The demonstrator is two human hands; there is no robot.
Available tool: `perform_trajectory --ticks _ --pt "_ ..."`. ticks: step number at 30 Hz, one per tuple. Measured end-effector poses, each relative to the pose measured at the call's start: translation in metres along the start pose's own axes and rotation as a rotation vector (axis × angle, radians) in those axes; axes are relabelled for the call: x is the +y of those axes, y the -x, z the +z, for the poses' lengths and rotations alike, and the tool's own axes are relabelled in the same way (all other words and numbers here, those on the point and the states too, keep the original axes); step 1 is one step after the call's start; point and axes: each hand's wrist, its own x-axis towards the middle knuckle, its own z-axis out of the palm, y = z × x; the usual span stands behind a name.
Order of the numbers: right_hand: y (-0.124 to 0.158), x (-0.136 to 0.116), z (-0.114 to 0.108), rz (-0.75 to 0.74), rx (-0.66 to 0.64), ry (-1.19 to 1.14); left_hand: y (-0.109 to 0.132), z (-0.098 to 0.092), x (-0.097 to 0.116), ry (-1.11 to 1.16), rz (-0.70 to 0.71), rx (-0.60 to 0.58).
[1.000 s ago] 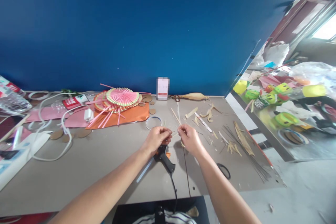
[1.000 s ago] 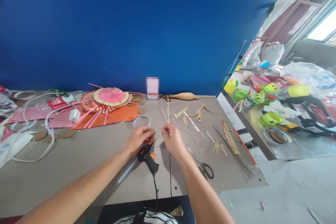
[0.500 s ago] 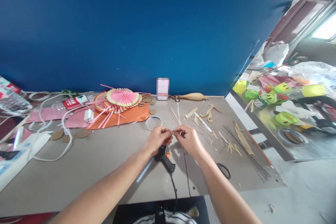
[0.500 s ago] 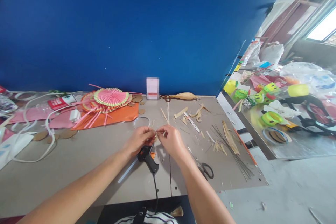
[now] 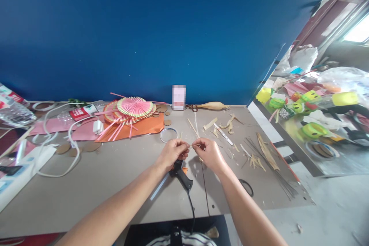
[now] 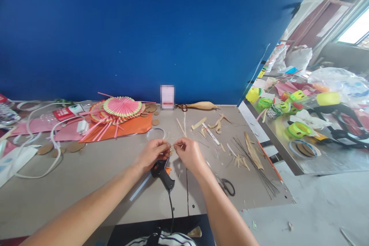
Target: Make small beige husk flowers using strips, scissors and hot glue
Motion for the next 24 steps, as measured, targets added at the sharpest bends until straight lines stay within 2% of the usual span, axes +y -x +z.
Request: perform_trajectory --ticks 11,14,16,21,24 --pt "-0.001 0.003 -0.010 0.003 0.000 -0.026 -0.001 -0.005 -0.003 -0.028 -0.005 0.000" --pt "-0.001 0.005 -0.008 0.010 0.014 -0.023 0.001 -0.005 -0.002 -0.109 0.036 0.011" --pt "-0.002 0.006 -0.007 0.014 0.022 -0.023 0.002 -0.005 -0.002 -0.244 0.150 0.029" --pt "-0.001 0.005 -0.005 0.015 0.012 -0.026 0.004 -0.004 -0.009 -0.658 0.562 0.099" --pt "0.000 0.004 -0.005 0.015 -0.006 -0.033 0.005 -0.003 -0.011 -0.823 0.705 0.126"
